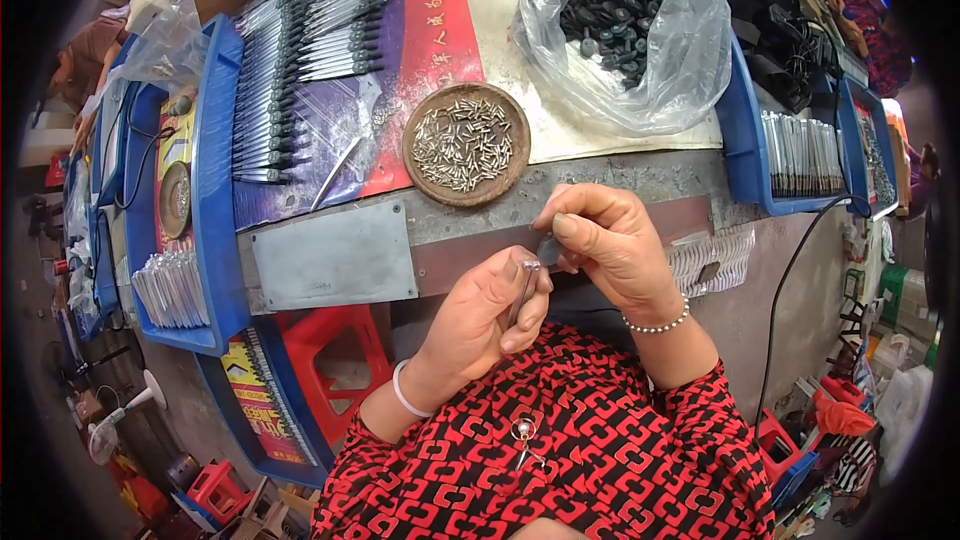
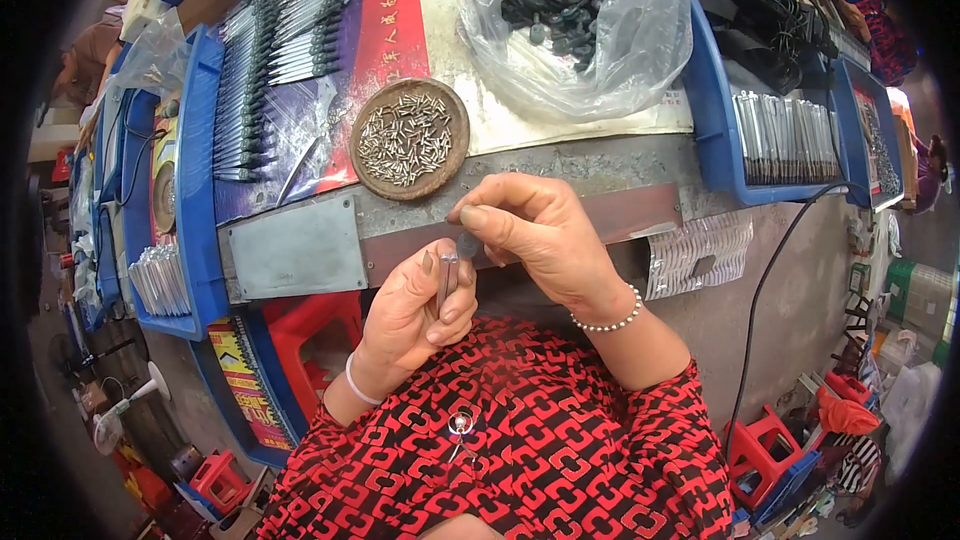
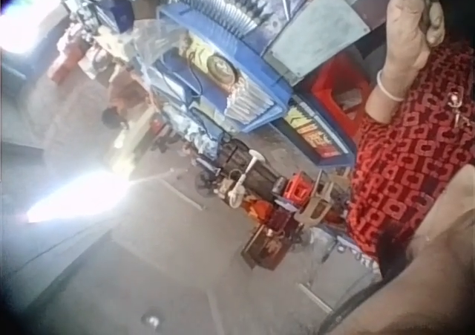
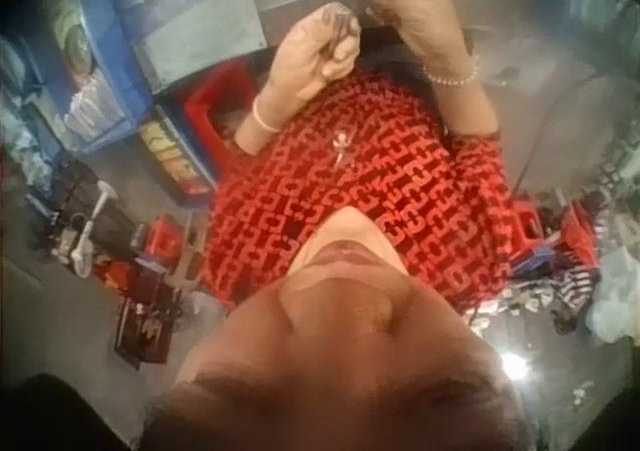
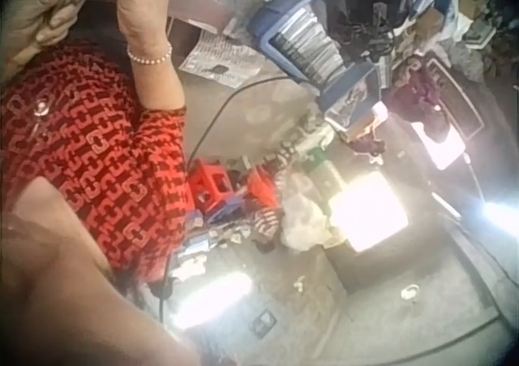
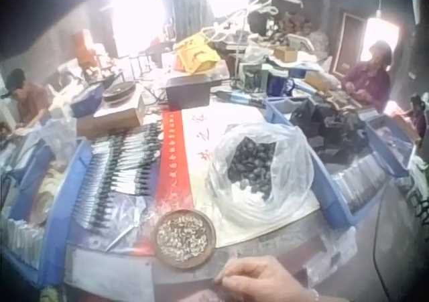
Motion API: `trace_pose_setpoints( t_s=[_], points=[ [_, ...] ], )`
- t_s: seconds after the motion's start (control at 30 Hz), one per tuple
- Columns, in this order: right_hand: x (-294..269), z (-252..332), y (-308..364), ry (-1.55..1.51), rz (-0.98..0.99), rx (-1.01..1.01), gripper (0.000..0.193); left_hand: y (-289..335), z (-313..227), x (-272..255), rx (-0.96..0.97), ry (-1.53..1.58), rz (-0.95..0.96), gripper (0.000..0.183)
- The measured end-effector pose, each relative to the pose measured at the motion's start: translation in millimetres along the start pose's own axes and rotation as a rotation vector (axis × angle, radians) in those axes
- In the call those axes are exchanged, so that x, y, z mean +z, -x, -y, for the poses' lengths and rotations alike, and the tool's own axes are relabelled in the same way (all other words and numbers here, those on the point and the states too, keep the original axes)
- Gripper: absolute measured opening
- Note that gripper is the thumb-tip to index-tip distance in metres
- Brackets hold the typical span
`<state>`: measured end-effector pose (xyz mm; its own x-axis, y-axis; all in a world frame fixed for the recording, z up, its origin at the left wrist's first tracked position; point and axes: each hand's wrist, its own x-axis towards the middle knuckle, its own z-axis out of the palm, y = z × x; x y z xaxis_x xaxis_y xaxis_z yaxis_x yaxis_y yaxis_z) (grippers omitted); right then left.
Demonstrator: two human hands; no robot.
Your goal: The person assembles small metal pins into plastic housings by hand at a factory workbench, creating assembled parts.
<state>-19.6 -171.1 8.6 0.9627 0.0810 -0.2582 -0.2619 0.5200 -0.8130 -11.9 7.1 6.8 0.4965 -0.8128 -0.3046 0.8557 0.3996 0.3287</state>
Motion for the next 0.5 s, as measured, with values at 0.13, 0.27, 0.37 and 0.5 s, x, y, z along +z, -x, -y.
trace_pose_setpoints(
  t_s=[0.13, 0.27, 0.37, 0.5],
  points=[
    [1.6, -3.6, 1.5, -0.126, 0.005, 0.091, 0.015, 1.2, 1.4, 2.1, 0.004, 0.015, -0.031, 0.033],
    [1.2, -3.7, 2.8, -0.194, 0.033, 0.107, 0.015, 0.8, 4.0, 1.0, -0.015, 0.015, -0.03, 0.033],
    [2.1, -4.6, 3.3, -0.191, 0.034, 0.094, 0.015, 0.4, 6.7, 1.1, -0.028, 0.011, -0.023, 0.032],
    [5.0, -5.1, 2.6, -0.17, 0.014, 0.083, 0.015, 0.5, 7.6, 2.0, -0.043, 0.039, -0.013, 0.032]
  ],
)
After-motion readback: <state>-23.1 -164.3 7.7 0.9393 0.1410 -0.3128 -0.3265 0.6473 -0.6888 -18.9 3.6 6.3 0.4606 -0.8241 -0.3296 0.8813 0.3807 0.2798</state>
